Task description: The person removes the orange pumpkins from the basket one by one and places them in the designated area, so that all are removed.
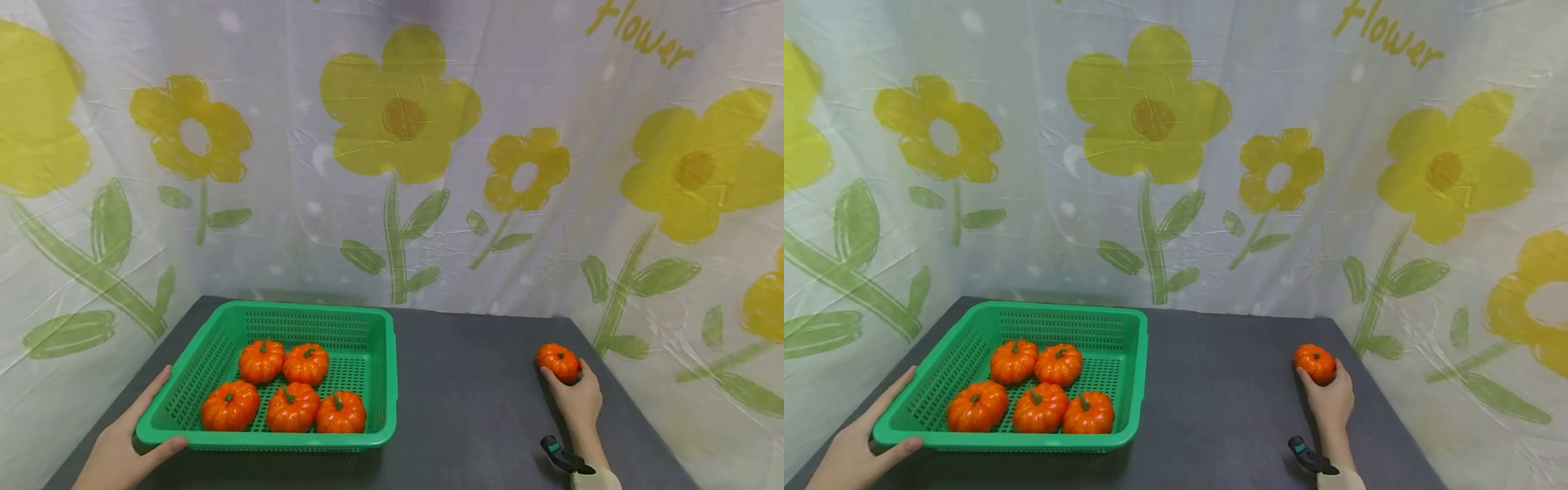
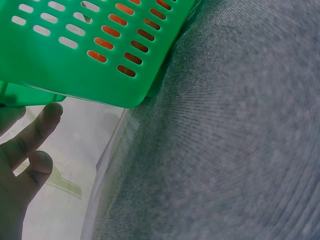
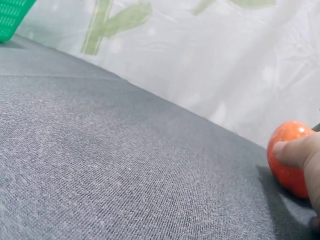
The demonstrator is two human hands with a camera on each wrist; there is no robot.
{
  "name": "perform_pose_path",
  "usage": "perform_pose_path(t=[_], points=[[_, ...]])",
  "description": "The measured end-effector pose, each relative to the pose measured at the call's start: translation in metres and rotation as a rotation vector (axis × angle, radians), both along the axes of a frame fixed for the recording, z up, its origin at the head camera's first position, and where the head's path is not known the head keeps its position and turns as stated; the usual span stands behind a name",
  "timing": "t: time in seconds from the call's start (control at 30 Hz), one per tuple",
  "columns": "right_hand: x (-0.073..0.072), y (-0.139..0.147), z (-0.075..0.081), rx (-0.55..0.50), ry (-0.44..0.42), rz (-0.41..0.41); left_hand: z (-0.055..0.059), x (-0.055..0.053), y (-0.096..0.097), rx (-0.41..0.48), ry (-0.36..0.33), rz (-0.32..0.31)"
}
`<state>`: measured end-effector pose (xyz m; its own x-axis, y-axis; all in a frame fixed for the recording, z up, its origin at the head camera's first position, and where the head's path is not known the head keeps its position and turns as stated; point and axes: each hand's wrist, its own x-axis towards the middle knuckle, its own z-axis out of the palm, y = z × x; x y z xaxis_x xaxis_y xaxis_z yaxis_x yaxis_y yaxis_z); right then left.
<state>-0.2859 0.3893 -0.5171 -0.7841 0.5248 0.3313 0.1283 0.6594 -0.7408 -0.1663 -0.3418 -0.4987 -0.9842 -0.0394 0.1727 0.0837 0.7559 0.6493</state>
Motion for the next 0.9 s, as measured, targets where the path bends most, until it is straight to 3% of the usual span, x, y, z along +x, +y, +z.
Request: perform_pose_path(t=[0.37, 0.9], points=[[0.0013, -0.0031, 0.0014, -0.011, -0.011, 0.0, 0.0013, 0.0012, -0.0016, 0.004, 0.03, -0.015], [0.0043, -0.0015, 0.002, -0.051, 0.041, -0.004, 0.0013, 0.0016, -0.0002, 0.008, 0.01, -0.02]])
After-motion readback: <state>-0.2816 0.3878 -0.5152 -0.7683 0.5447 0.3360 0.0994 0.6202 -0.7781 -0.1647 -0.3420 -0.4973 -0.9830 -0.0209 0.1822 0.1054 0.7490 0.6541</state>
